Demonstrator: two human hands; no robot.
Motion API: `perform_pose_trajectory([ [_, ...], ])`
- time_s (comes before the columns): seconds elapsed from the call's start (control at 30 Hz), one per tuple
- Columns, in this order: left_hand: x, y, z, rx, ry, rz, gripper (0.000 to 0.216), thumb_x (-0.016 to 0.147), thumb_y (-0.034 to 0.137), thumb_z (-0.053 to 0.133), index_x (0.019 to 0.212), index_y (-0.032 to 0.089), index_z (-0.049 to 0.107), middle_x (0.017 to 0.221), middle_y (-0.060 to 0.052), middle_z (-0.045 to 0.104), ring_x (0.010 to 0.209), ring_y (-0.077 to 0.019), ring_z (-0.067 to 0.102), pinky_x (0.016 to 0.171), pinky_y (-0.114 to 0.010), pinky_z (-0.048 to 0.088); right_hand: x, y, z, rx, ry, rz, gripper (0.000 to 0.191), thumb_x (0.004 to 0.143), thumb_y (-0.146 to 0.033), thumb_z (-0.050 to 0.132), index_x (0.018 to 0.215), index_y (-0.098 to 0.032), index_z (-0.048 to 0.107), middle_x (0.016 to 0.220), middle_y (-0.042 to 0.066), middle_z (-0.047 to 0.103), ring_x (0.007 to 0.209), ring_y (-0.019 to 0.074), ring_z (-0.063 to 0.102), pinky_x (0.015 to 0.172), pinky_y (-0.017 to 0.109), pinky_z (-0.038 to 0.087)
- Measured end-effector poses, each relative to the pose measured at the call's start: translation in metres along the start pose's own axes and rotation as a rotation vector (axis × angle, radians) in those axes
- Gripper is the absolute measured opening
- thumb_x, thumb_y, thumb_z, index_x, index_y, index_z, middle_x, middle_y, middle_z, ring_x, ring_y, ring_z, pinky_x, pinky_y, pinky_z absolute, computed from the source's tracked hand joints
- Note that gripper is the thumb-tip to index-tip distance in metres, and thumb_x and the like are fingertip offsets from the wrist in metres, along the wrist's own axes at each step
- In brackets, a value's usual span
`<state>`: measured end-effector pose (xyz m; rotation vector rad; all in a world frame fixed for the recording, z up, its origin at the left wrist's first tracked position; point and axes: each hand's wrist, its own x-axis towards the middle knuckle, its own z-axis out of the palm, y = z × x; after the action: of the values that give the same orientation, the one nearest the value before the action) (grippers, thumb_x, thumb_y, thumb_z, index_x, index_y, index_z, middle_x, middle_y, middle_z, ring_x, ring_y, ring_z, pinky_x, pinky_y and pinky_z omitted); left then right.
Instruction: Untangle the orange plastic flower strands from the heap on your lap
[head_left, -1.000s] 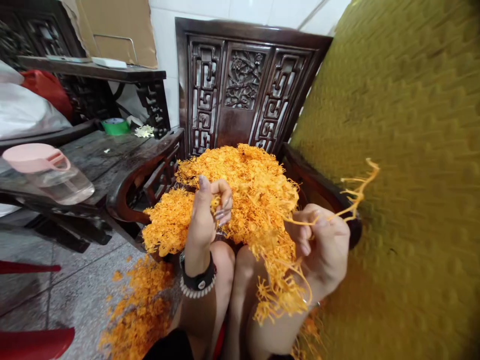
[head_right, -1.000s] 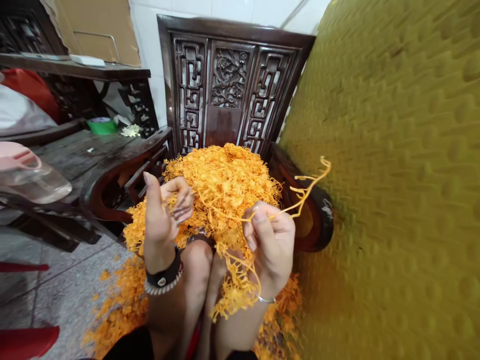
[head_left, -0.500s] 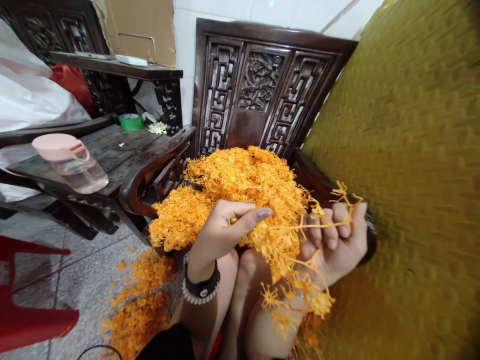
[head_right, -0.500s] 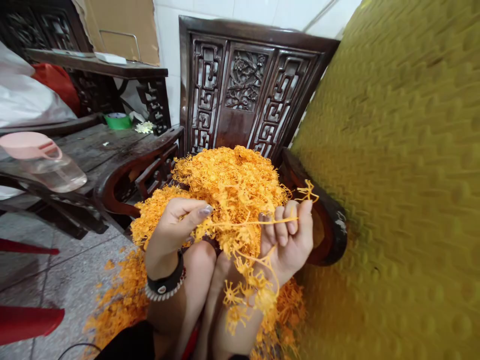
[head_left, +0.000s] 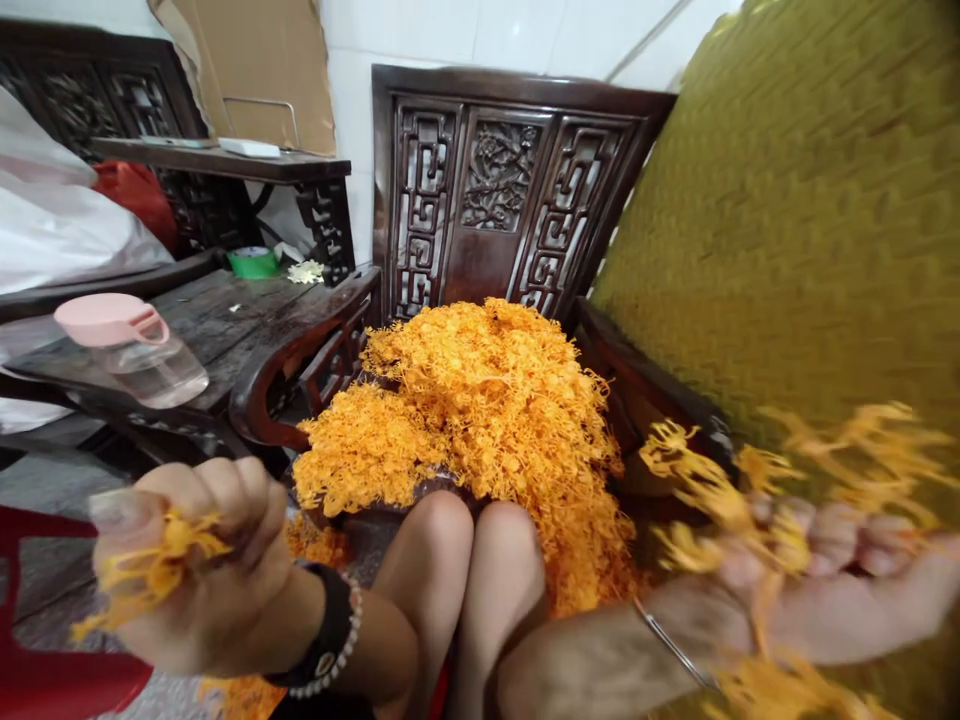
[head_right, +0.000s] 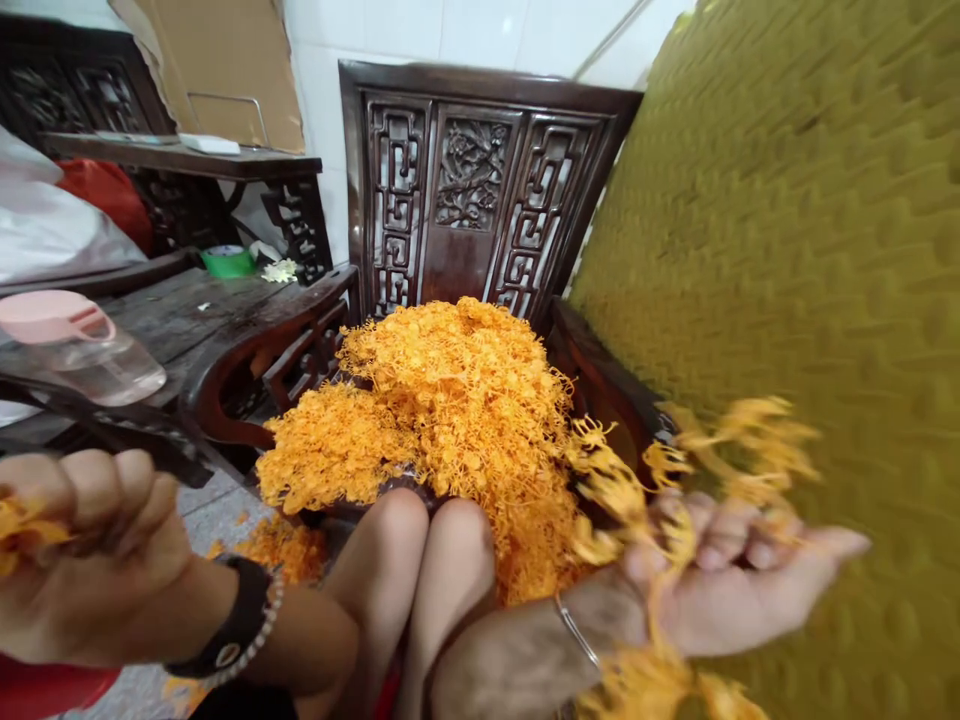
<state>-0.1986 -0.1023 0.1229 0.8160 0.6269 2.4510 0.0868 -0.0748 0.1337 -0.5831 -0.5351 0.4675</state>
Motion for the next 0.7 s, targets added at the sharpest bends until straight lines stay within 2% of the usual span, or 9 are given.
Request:
perform_pose_trajectory([
  [0.07, -0.005, -0.008, 0.011, -0.113, -0.067, 0.004, 0.033, 0.07, 0.037, 0.068, 0.051, 0.02, 0.047, 0.043, 0.005, 0.018, 0.035, -0.006, 0.014, 0.019, -0.02, 0.004, -0.008, 0.004, 0.012, -0.05, -0.142, 0.06, 0.049, 0.091, -0.03, 0.041, 0.043, -0.019, 0.04, 0.037, -0.005, 0.025, 0.028, 0.0041, 0.023, 0.025, 0.022, 0.016],
  [0.13, -0.01, -0.024, 0.028, -0.237, -0.262, -0.248, 0.034, 0.075, 0.036, 0.064, 0.052, 0.019, 0.046, 0.045, 0.005, 0.021, 0.036, -0.0053, 0.019, 0.021, -0.014, 0.011, -0.019, 0.011, 0.027, -0.082, -0.27, 0.136, 0.042, 0.077, -0.032, 0.063, 0.044, -0.019, 0.039, 0.039, -0.007, 0.024, 0.031, 0.0033, 0.02, 0.028, 0.024, 0.009],
  [0.2, -0.012, -0.041, 0.044, -0.314, -0.375, -0.49, 0.036, 0.08, 0.033, 0.059, 0.052, 0.018, 0.042, 0.047, 0.005, 0.025, 0.038, -0.0045, 0.023, 0.025, -0.011, 0.019, -0.028, 0.018, 0.037, -0.132, -0.35, 0.181, 0.044, 0.071, -0.034, 0.068, 0.044, -0.019, 0.036, 0.042, -0.007, 0.023, 0.034, 0.0038, 0.018, 0.03, 0.025, 0.007],
  [0.27, -0.01, -0.055, 0.054, -0.384, -0.404, -0.657, 0.035, 0.082, 0.031, 0.057, 0.054, 0.018, 0.04, 0.049, 0.005, 0.028, 0.037, -0.0032, 0.023, 0.027, -0.01, 0.023, -0.033, 0.021, 0.04, -0.182, -0.41, 0.177, 0.046, 0.072, -0.036, 0.066, 0.045, -0.02, 0.034, 0.043, -0.006, 0.022, 0.035, 0.0051, 0.017, 0.032, 0.028, 0.006],
  [0.5, -0.004, -0.075, 0.064, -0.561, -0.334, -0.986, 0.022, 0.08, 0.023, 0.059, 0.064, 0.017, 0.044, 0.056, 0.006, 0.041, 0.038, 0.0004, 0.03, 0.032, -0.006, 0.03, -0.032, 0.022, 0.037, -0.18, -0.482, 0.172, 0.045, 0.074, -0.038, 0.063, 0.044, -0.022, 0.035, 0.042, -0.006, 0.019, 0.035, 0.0069, 0.015, 0.032, 0.029, 0.008],
  [0.6, -0.008, -0.082, 0.071, -0.608, -0.217, -1.091, 0.016, 0.084, 0.02, 0.051, 0.069, 0.016, 0.046, 0.067, 0.001, 0.055, 0.039, 0.001, 0.035, 0.032, -0.006, 0.031, -0.032, 0.025, 0.04, -0.176, -0.477, 0.191, 0.044, 0.074, -0.038, 0.064, 0.045, -0.022, 0.036, 0.043, -0.006, 0.019, 0.035, 0.0069, 0.015, 0.032, 0.028, 0.008],
  [0.7, -0.015, -0.089, 0.079, -0.59, -0.088, -1.171, 0.013, 0.088, 0.014, 0.042, 0.076, 0.014, 0.049, 0.072, -0.001, 0.059, 0.038, 0.0014, 0.034, 0.033, -0.006, 0.031, -0.033, 0.027, 0.041, -0.163, -0.491, 0.207, 0.044, 0.077, -0.035, 0.062, 0.046, -0.02, 0.035, 0.043, -0.007, 0.022, 0.035, 0.0058, 0.016, 0.032, 0.026, 0.01],
])
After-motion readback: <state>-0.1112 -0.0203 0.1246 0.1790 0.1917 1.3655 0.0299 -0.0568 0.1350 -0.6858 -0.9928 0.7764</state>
